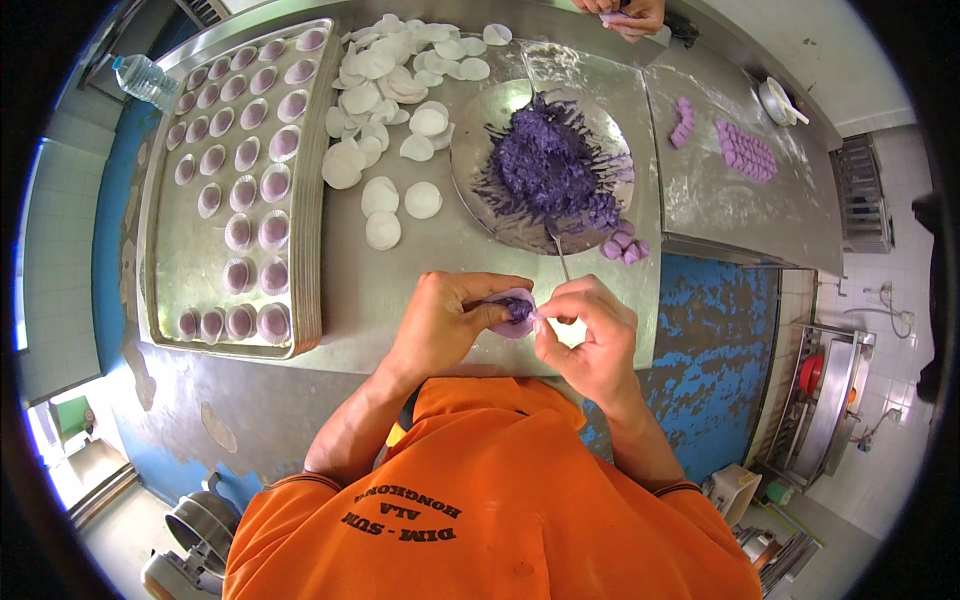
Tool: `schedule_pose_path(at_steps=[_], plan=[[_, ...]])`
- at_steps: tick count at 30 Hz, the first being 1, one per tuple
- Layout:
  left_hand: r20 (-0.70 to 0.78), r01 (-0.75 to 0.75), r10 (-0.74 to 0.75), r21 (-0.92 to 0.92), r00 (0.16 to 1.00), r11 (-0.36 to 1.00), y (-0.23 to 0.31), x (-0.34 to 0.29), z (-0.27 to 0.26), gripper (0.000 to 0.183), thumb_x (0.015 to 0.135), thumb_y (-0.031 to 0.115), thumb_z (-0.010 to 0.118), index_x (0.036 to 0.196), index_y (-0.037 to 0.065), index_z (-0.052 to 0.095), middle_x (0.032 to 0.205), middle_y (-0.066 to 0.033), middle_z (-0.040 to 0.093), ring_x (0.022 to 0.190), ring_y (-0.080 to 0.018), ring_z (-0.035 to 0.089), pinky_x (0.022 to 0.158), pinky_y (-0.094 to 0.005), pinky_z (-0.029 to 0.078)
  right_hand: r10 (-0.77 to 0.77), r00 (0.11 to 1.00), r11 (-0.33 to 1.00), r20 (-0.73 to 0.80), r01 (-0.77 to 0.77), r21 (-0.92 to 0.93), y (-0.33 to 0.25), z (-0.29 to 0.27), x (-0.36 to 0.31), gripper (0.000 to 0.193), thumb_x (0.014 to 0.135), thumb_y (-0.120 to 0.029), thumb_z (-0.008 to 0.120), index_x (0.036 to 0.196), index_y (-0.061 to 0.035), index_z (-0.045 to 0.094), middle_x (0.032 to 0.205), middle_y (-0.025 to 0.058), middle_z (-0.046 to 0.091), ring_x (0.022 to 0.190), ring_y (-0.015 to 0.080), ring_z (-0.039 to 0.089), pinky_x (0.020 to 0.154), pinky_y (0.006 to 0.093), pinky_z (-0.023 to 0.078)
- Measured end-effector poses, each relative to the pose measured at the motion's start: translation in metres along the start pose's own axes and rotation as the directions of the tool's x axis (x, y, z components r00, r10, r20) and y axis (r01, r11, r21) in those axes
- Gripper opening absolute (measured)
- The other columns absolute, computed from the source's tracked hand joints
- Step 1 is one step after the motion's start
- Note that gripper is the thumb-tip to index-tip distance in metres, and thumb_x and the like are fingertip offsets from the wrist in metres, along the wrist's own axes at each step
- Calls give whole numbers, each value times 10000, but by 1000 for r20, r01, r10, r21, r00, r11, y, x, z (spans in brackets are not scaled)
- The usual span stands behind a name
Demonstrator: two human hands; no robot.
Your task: The person repeatedly scoops purple filling onto white dough discs, folds and seals them into small dumplings, and places them into a tray. A second person works alongside, performing the same steps. The finished dumplings accumulate in the tray throughout the clip.
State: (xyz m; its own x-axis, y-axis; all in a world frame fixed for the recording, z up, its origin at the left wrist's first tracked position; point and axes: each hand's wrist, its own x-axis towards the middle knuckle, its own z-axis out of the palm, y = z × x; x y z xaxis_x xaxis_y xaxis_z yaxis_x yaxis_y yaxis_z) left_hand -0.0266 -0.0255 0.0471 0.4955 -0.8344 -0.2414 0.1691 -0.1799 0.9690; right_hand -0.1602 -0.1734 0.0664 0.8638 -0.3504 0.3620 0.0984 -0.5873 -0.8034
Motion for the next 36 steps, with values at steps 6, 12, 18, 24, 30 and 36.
schedule_pose_path(at_steps=[6, 12, 18, 24, 30, 36], plan=[[50, -91, 82, 220, 995, 971, 11, 2, -2, 342, 861, -109, 628, 1192, -53, 696, 1068, -197, 749, 913, -171, 739, 812, -303, 591, 103, 993, 994, 56, -102, -24, 0, -1, -1, 201, 746, -1, 790, 917, -21, 686, 934, 69, 662, 734, 156, 636, 611, 287, 520], [146, -192, 160, 242, 976, 951, 15, 2, -8, 360, 854, -84, 625, 1210, -70, 675, 978, -177, 754, 861, -200, 740, 806, -324, 587, 157, 987, 988, 41, -157, 8, 3, 1, 0, 196, 743, 15, 788, 904, -16, 681, 889, 67, 645, 707, 148, 608, 599, 275, 499], [123, 58, -38, -168, 992, 984, 6, 10, -11, 275, 914, -16, 689, 1181, -84, 690, 1017, -136, 741, 910, -157, 699, 827, -289, 577, -6, 1000, 994, -2, 6, -106, 1, 5, 0, 192, 740, 35, 780, 899, -3, 679, 864, 64, 637, 674, 141, 563, 585, 269, 469], [44, 21, -17, -95, 999, 995, -2, 8, -7, 204, 899, -10, 708, 1093, -68, 733, 923, -128, 755, 812, -161, 715, 756, -293, 585, 109, 994, 990, -8, -109, -86, 0, 7, -1, 195, 726, 40, 783, 881, -11, 678, 855, 64, 634, 679, 150, 577, 586, 274, 479], [-4, -144, 152, 306, 988, 941, 7, 2, 1, 258, 862, -45, 673, 1114, -39, 725, 915, -183, 758, 794, -226, 758, 729, -323, 589, 72, 997, 992, 20, -69, -107, 1, 7, 0, 224, 708, 51, 784, 903, -3, 689, 864, 65, 633, 689, 151, 584, 606, 274, 484], [108, -163, 145, 186, 984, 969, 4, 3, 0, 327, 887, -63, 622, 1211, -58, 665, 1099, -162, 741, 963, -193, 725, 848, -320, 581, 133, 991, 985, 17, -130, -110, 4, 6, -1, 211, 715, 62, 778, 895, 2, 687, 844, 69, 641, 698, 145, 595, 607, 274, 485]])
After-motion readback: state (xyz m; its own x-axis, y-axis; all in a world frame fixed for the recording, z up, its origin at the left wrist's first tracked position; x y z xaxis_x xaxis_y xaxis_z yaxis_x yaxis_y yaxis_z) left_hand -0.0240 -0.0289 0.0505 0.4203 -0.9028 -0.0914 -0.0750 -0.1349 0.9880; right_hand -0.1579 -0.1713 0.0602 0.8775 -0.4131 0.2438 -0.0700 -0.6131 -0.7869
